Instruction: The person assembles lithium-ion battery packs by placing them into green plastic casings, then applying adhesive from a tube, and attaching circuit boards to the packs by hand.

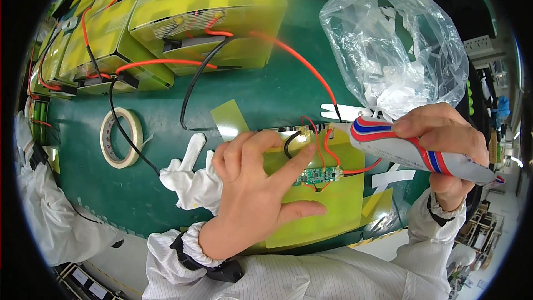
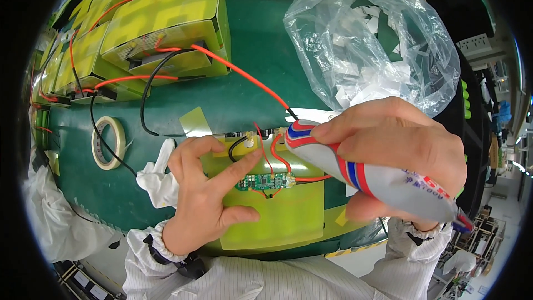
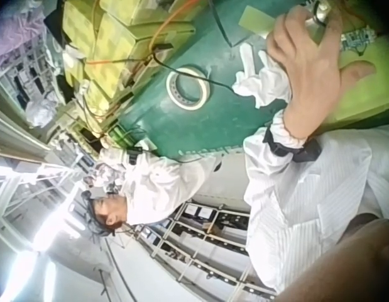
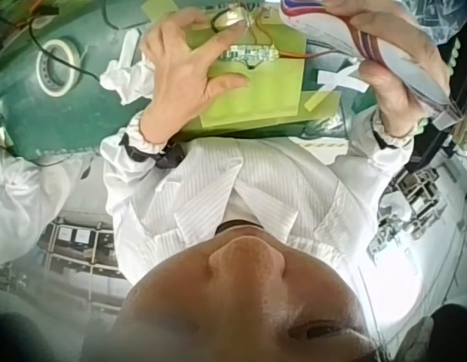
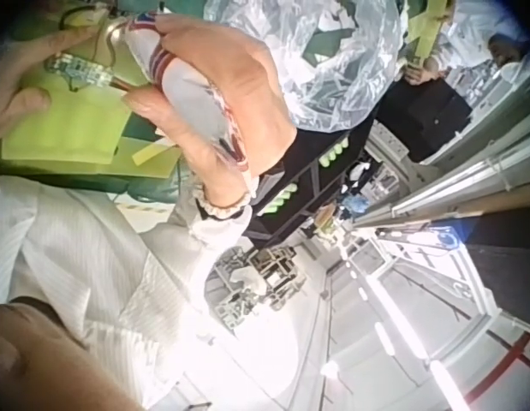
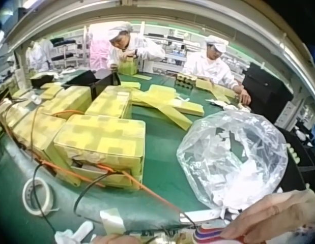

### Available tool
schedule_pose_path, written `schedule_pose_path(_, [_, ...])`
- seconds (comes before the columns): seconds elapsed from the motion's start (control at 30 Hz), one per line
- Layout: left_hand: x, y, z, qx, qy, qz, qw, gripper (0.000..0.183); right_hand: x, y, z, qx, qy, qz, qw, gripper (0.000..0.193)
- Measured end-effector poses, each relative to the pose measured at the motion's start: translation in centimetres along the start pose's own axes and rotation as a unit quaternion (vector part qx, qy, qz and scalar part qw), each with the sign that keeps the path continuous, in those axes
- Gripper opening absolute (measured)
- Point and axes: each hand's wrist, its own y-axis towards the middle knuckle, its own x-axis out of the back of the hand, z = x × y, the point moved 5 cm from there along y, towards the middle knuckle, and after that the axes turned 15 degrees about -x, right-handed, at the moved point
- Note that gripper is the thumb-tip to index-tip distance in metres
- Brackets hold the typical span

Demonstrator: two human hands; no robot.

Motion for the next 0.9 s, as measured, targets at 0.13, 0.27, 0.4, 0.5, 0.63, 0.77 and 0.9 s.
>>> schedule_pose_path(0.13, [-0.2, -0.1, 0.1, -0.016, 0.052, 0.007, 0.999, 0.072, 0.2, -0.5, -0.1, -0.041, 0.035, -0.017, 0.998, 0.046])
schedule_pose_path(0.27, [-0.3, 0.0, 0.0, -0.017, 0.044, 0.001, 0.999, 0.071, -0.2, -1.6, -0.1, -0.046, 0.107, -0.051, 0.992, 0.047])
schedule_pose_path(0.4, [-0.3, -0.2, 0.1, -0.016, 0.051, -0.006, 0.999, 0.07, -0.6, -1.9, 0.3, -0.012, 0.065, -0.052, 0.996, 0.047])
schedule_pose_path(0.5, [-0.2, -0.2, 0.2, -0.01, 0.023, -0.026, 0.999, 0.062, -0.6, -2.1, 0.1, -0.063, 0.109, -0.093, 0.988, 0.047])
schedule_pose_path(0.63, [0.4, -0.2, 0.4, 0.01, -0.053, -0.074, 0.996, 0.059, -0.4, -2.0, 0.2, -0.041, 0.073, -0.092, 0.992, 0.047])
schedule_pose_path(0.77, [1.1, -0.9, 1.1, 0.066, -0.101, -0.13, 0.984, 0.065, -0.5, -2.0, -0.1, -0.036, 0.081, -0.096, 0.991, 0.047])
schedule_pose_path(0.9, [1.2, -3.3, 1.9, 0.155, -0.212, -0.05, 0.964, 0.073, -0.4, -2.5, -0.2, -0.047, 0.073, -0.092, 0.992, 0.045])
